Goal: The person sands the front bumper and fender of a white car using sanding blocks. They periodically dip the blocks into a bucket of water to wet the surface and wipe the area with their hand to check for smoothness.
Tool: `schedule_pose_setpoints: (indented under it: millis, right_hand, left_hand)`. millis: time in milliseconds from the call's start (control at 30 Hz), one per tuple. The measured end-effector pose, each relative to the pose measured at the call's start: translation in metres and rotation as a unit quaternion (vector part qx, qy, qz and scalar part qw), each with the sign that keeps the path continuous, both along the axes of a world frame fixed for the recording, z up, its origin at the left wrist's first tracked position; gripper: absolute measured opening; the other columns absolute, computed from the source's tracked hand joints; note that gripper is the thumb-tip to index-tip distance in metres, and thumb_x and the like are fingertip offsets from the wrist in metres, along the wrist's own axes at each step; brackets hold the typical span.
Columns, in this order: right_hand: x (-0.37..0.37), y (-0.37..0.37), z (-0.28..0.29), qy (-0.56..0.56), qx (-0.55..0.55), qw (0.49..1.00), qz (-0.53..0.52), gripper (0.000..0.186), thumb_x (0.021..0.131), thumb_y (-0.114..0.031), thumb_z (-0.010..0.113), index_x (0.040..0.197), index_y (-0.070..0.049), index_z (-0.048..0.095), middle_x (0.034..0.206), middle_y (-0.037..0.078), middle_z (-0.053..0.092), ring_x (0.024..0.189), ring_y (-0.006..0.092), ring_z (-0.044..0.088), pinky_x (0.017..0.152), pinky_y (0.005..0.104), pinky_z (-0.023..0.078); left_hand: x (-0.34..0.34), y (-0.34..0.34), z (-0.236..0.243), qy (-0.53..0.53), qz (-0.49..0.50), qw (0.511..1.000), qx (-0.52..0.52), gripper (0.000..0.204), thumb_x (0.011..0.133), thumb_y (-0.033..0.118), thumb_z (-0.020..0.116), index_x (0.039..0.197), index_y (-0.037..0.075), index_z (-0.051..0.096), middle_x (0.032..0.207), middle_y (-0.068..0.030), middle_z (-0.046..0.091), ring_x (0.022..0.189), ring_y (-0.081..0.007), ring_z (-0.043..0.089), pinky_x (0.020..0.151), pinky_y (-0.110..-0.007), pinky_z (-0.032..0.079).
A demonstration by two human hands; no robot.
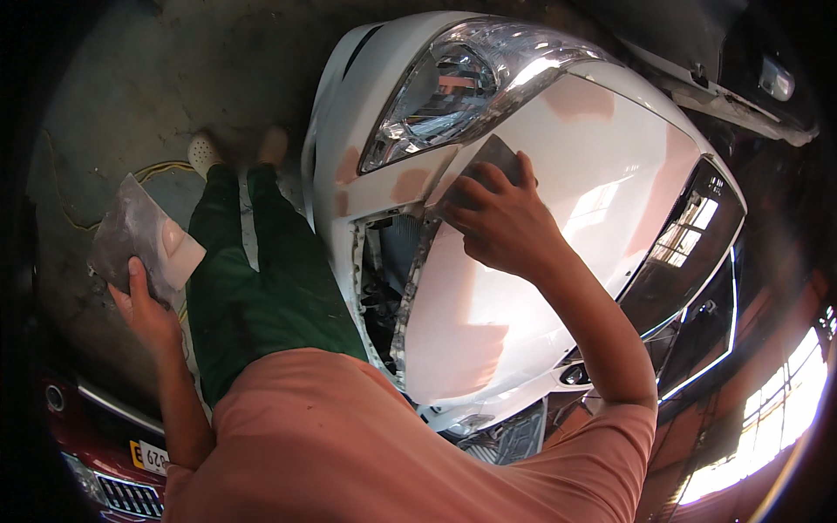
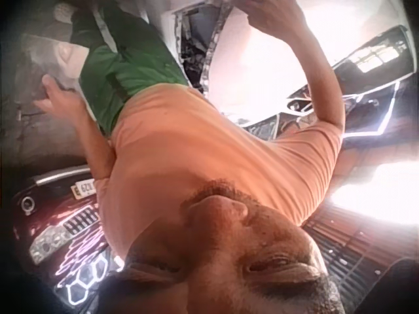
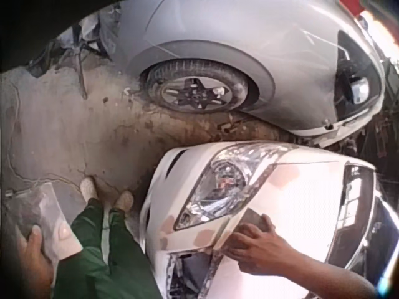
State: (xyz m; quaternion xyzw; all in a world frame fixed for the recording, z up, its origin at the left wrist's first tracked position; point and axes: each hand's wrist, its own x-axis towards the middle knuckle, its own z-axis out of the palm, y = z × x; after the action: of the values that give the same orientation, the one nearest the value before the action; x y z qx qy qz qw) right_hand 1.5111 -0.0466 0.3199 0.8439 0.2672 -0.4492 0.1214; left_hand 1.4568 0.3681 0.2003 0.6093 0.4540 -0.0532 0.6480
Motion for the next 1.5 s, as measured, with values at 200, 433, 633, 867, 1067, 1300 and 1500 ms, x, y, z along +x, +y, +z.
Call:
schedule_pose_setpoints:
  millis: [200, 433, 633, 867, 1067, 1300, 1500]
  right_hand:
    - [0.001, -0.014, -0.024, 0.002, 0.037, 0.999, 0.031, 0.037, 0.077, -0.029, 0.069, 0.114, -0.028, 0.07, 0.126, -0.001, 0.055, 0.128, 0.0258, 0.044, 0.108, 0.0693, 0.027]
    - [0.0, -0.016, -0.011, 0.042, -0.017, 0.998, 0.044, 0.039, 0.076, -0.03, 0.07, 0.115, -0.027, 0.07, 0.127, 0.0, 0.054, 0.13, 0.0259, 0.043, 0.108, 0.069, 0.026]
    - [0.005, -0.009, -0.014, 0.028, 0.024, 0.999, 0.034, 0.038, 0.077, -0.03, 0.07, 0.115, -0.027, 0.069, 0.129, 0.002, 0.053, 0.132, 0.0267, 0.042, 0.108, 0.0695, 0.026]
    - [-0.004, -0.007, -0.033, 0.01, 0.056, 0.998, 0.033, 0.037, 0.077, -0.03, 0.07, 0.114, -0.028, 0.069, 0.128, 0.002, 0.053, 0.131, 0.0267, 0.042, 0.107, 0.0697, 0.027]
    - [-0.004, -0.011, -0.024, 0.046, 0.005, 0.998, 0.049, 0.038, 0.076, -0.03, 0.072, 0.114, -0.027, 0.069, 0.126, 0.001, 0.054, 0.131, 0.0261, 0.043, 0.109, 0.069, 0.025]
    - [0.008, -0.012, -0.023, 0.028, 0.007, 0.999, 0.031, 0.038, 0.075, -0.029, 0.072, 0.113, -0.023, 0.07, 0.129, 0.001, 0.054, 0.134, 0.0252, 0.041, 0.112, 0.0668, 0.023]
    - [0.008, -0.02, -0.019, 0.05, -0.017, 0.998, 0.029, 0.038, 0.076, -0.029, 0.071, 0.113, -0.02, 0.07, 0.131, 0.002, 0.054, 0.135, 0.025, 0.041, 0.113, 0.066, 0.022]
  left_hand:
    - [-0.012, -0.006, -0.009, -0.006, 0.026, 1.0, -0.001, 0.052, 0.099, 0.021, 0.06, 0.14, -0.004, 0.042, 0.137, -0.0162, 0.05, 0.124, -0.0258, 0.051, 0.105, -0.037, 0.04]
    - [-0.016, -0.006, -0.015, -0.031, 0.016, 0.999, -0.028, 0.053, 0.099, 0.02, 0.059, 0.141, -0.005, 0.04, 0.139, -0.0163, 0.049, 0.125, -0.0259, 0.05, 0.106, -0.037, 0.039]
    - [-0.024, -0.002, -0.023, -0.027, 0.013, 0.998, -0.048, 0.052, 0.1, 0.02, 0.058, 0.142, -0.005, 0.039, 0.14, -0.0164, 0.048, 0.127, -0.0261, 0.048, 0.108, -0.037, 0.038]
    - [-0.022, -0.001, -0.02, -0.013, 0.009, 0.999, -0.032, 0.055, 0.1, 0.017, 0.057, 0.146, -0.005, 0.034, 0.143, -0.018, 0.045, 0.128, -0.0273, 0.047, 0.107, -0.037, 0.039]
    - [-0.022, -0.001, -0.019, -0.025, 0.016, 0.999, -0.036, 0.059, 0.1, 0.015, 0.056, 0.149, -0.004, 0.029, 0.144, -0.0187, 0.044, 0.129, -0.028, 0.047, 0.108, -0.038, 0.039]
    - [-0.027, -0.002, -0.025, -0.014, 0.017, 0.999, -0.038, 0.053, 0.1, 0.02, 0.057, 0.144, -0.003, 0.038, 0.142, -0.0154, 0.047, 0.128, -0.0252, 0.048, 0.108, -0.037, 0.037]
    - [-0.024, -0.005, -0.021, -0.016, 0.02, 0.999, -0.045, 0.052, 0.101, 0.02, 0.056, 0.143, -0.004, 0.038, 0.142, -0.0158, 0.047, 0.128, -0.0253, 0.048, 0.108, -0.037, 0.037]
